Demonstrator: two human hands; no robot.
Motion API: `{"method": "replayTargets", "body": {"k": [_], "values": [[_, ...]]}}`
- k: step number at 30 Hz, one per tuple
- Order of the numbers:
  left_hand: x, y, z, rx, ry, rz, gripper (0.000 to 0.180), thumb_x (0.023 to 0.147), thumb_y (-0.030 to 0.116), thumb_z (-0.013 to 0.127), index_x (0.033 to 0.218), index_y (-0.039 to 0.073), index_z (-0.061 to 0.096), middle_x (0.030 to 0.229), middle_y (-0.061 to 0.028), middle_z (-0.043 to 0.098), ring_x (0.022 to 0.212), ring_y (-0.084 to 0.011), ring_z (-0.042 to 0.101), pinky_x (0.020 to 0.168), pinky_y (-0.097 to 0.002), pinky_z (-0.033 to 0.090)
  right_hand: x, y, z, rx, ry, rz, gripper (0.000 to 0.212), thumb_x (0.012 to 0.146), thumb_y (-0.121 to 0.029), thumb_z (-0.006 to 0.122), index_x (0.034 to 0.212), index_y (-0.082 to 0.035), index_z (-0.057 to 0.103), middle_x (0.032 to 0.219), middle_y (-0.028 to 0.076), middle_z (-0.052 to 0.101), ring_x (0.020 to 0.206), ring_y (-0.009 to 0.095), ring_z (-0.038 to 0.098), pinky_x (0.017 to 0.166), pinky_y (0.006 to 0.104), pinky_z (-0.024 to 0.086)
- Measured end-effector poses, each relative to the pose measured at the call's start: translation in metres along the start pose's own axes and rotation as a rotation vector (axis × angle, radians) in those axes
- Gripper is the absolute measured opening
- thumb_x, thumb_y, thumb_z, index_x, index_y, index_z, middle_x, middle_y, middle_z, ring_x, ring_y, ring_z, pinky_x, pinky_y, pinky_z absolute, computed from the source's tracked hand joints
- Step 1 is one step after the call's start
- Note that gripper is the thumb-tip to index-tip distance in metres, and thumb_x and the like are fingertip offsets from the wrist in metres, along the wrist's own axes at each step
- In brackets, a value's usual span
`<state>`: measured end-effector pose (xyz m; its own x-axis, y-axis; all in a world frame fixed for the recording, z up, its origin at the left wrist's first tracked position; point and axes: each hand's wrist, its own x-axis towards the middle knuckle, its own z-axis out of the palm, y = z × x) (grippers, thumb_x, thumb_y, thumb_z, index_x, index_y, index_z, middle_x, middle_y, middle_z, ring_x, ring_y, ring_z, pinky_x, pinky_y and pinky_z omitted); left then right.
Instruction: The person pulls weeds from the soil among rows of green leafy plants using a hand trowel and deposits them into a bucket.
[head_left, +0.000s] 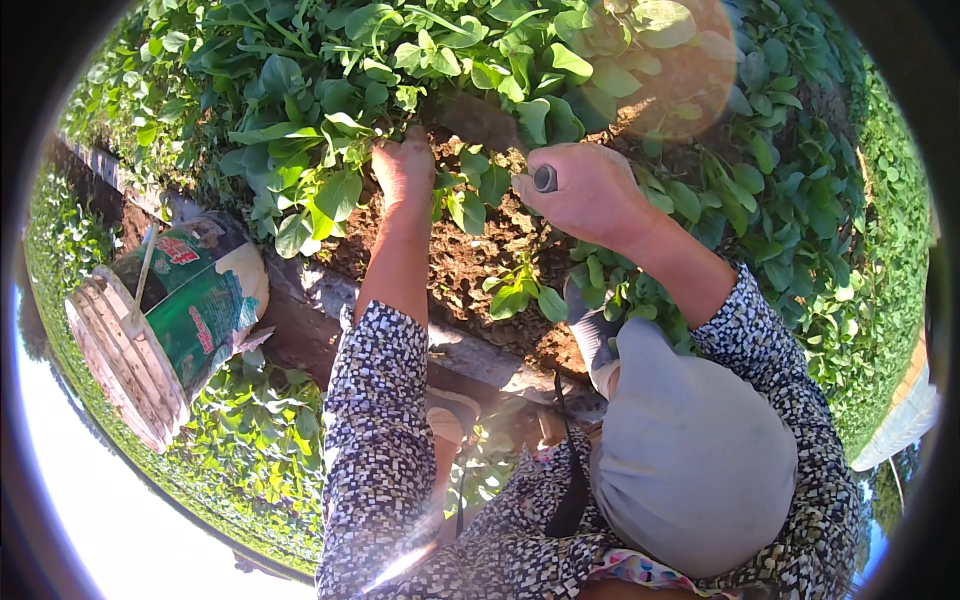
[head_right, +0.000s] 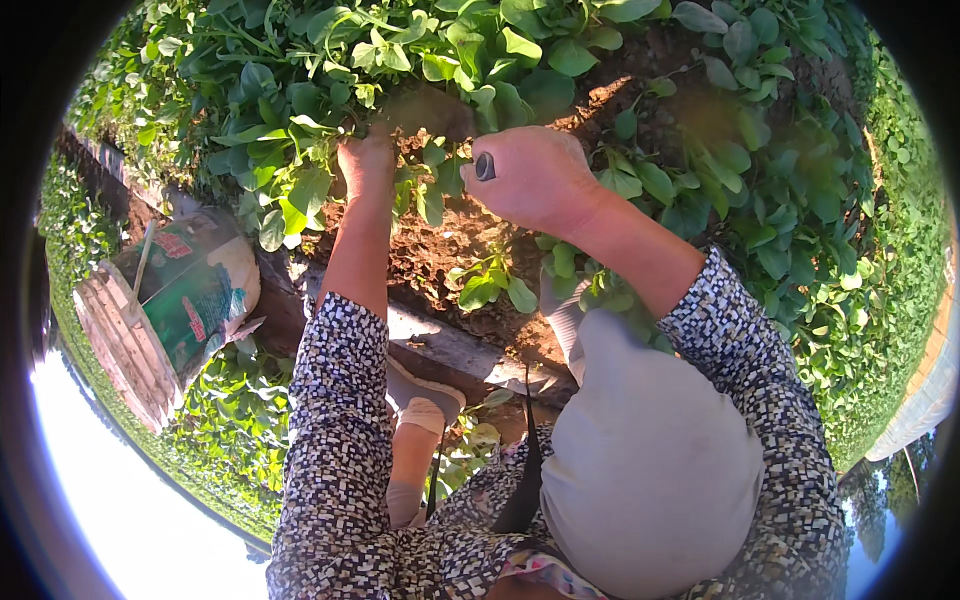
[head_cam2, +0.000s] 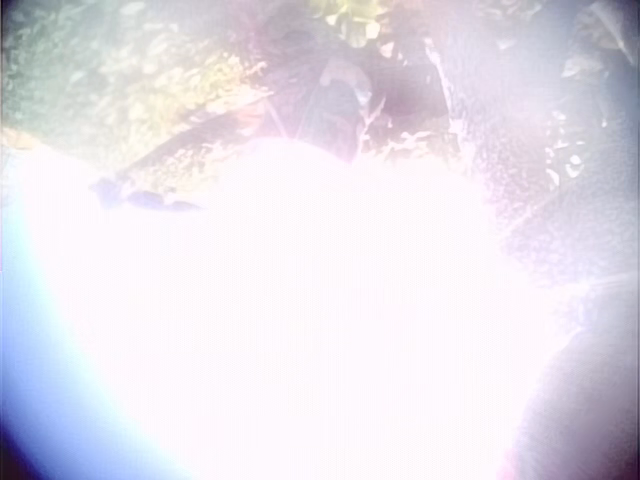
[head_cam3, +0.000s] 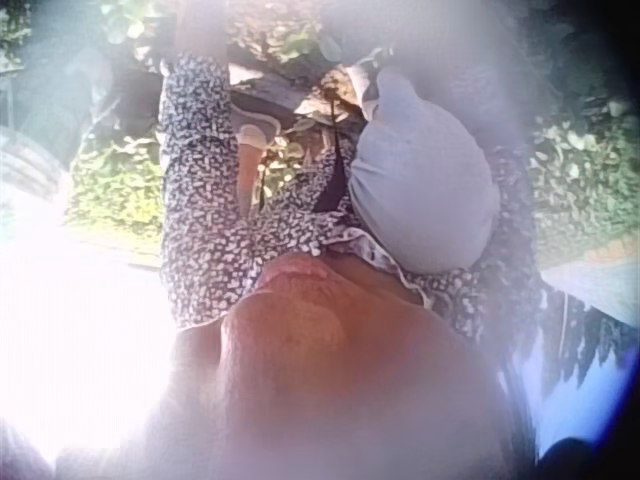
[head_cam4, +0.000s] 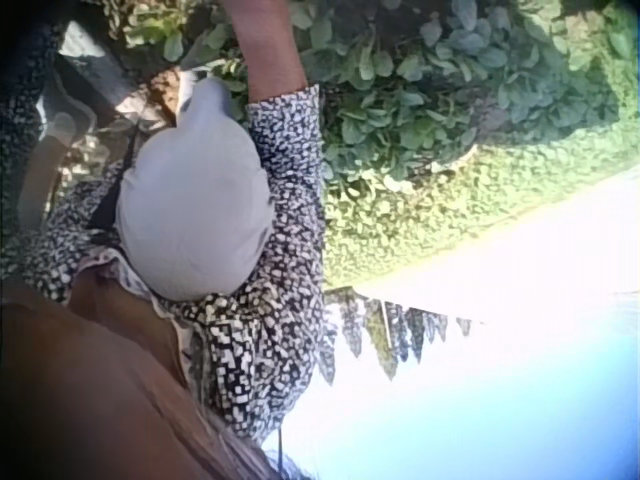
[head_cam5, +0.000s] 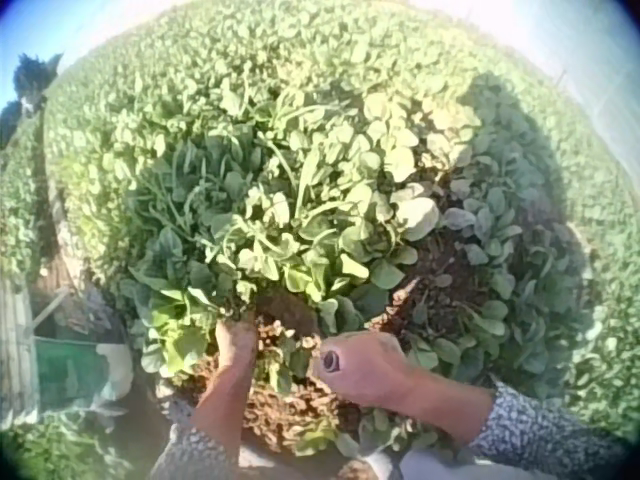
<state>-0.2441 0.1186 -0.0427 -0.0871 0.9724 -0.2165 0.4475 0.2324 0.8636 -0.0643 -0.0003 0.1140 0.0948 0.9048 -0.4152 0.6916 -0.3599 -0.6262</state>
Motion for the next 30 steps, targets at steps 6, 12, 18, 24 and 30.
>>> {"method": "replayTargets", "body": {"k": [6, 12, 18, 24, 30], "values": [[0.012, 0.027, 0.035, 0.676, -0.413, -0.18, 0.048, 0.09, 0.043, 0.048, 0.123, 0.008, 0.053, 0.119, -0.0268, 0.054, 0.105, -0.0411, 0.059, 0.094, -0.0483, 0.044, 0.012, 0.004, 0.004, -0.035, -0.05, 0.033, 0.026, 0.081, -0.031, 0.057, 0.074, -0.007, 0.063, 0.071, 0.013, 0.063, 0.073, 0.036, 0.061, 0.066, 0.0445, 0.048], [0.043, 0.005, 0.021, 0.258, -0.315, -0.211, 0.037, 0.091, 0.032, 0.051, 0.119, 0.008, 0.055, 0.115, -0.0147, 0.055, 0.095, -0.0293, 0.058, 0.085, -0.0399, 0.044, 0.037, -0.003, 0.025, -0.043, -0.009, -0.044, 0.024, 0.08, -0.03, 0.056, 0.075, -0.009, 0.065, 0.073, 0.014, 0.064, 0.076, 0.036, 0.062, 0.069, 0.0441, 0.049], [0.012, 0.036, -0.003, -0.703, 0.025, -0.448, 0.02, 0.093, 0.022, 0.053, 0.104, 0.008, 0.063, 0.087, -0.0025, 0.063, 0.069, -0.0135, 0.055, 0.054, -0.0278, 0.041, 0.029, 0.013, 0.009, 0.345, -0.205, 0.014, 0.035, 0.078, -0.036, 0.07, 0.076, -0.003, 0.059, 0.062, 0.003, 0.051, 0.059, 0.016, 0.046, 0.059, 0.0323, 0.041], [0.039, -0.022, -0.007, 0.897, -0.367, 0.156, 0.023, 0.085, 0.023, 0.059, 0.102, 0.008, 0.063, 0.097, -0.0124, 0.063, 0.085, -0.0248, 0.062, 0.074, -0.0355, 0.051, 0.024, 0.005, 0.004, 0.469, 0.007, 0.139, 0.042, 0.082, -0.041, 0.069, 0.079, 0.0, 0.061, 0.065, 0.003, 0.055, 0.06, 0.013, 0.048, 0.06, 0.0313, 0.042], [0.067, -0.015, 0.032, 1.113, -0.564, 0.25, 0.044, 0.091, 0.032, 0.046, 0.128, 0.009, 0.051, 0.126, -0.021, 0.055, 0.113, -0.0395, 0.055, 0.096, -0.0465, 0.044, 0.007, 0.006, 0.001, 0.529, 0.036, 0.19, 0.041, 0.084, -0.04, 0.067, 0.076, 0.0, 0.059, 0.061, 0.004, 0.052, 0.058, 0.014, 0.043, 0.058, 0.0329, 0.041]]}}
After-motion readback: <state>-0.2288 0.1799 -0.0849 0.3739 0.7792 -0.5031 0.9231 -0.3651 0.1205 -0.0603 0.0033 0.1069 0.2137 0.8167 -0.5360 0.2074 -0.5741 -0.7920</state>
